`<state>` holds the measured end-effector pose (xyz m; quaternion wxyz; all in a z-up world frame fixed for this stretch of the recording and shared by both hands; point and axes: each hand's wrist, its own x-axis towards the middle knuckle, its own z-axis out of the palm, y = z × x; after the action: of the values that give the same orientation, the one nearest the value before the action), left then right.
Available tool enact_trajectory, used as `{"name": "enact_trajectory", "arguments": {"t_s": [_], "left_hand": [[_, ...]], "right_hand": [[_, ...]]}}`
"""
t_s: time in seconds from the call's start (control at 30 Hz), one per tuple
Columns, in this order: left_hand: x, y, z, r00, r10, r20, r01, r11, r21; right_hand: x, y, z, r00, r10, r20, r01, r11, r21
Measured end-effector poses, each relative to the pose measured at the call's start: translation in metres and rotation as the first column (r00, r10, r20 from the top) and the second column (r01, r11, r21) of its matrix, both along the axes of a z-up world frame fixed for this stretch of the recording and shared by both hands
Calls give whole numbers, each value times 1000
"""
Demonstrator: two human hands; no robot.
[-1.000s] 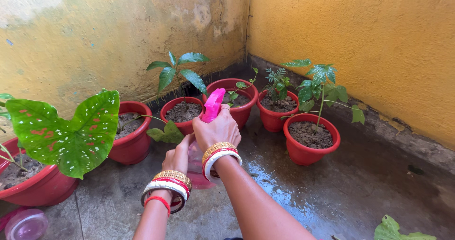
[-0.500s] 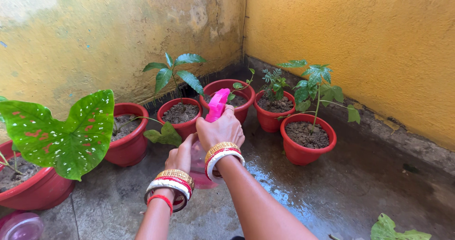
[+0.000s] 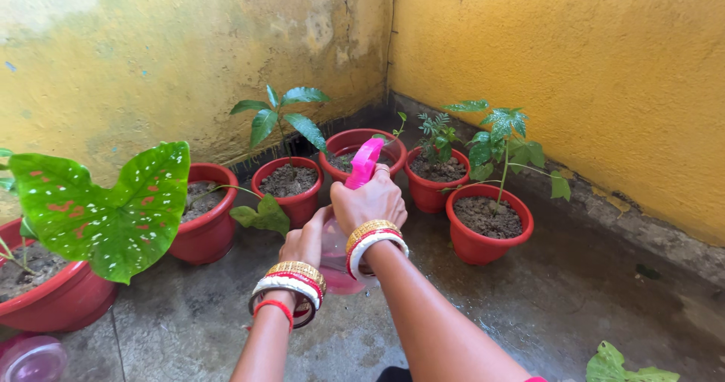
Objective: The person sprays water on a group of potted plants using a pink spray bottle.
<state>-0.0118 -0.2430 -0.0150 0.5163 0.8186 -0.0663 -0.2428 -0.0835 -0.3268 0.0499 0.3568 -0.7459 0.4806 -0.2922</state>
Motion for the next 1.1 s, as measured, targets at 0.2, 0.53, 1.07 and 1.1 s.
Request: {"name": "enact_trajectory", "arguments": {"t_s": [0.2,0.53,1.07,1.1], "left_hand": [[-9,6,10,1000,-16,-1,16,999,29],[-18,-1,19,1000,-23,8,23,999,28],[-24,-35,9,998,-10,-56,11,1000,20],[-25,-38,7,997,-14,-72,14,1000,1]], "right_hand": [[-3,4,-4,997,-21,79,21,1000,6],[-9,-2,5,998,-28,60,27,1000,3],[-8,-39,-2,1000,31,-4,-31,998,-47],[-9,-42,-3,999,32,5,-32,997,-66]]}}
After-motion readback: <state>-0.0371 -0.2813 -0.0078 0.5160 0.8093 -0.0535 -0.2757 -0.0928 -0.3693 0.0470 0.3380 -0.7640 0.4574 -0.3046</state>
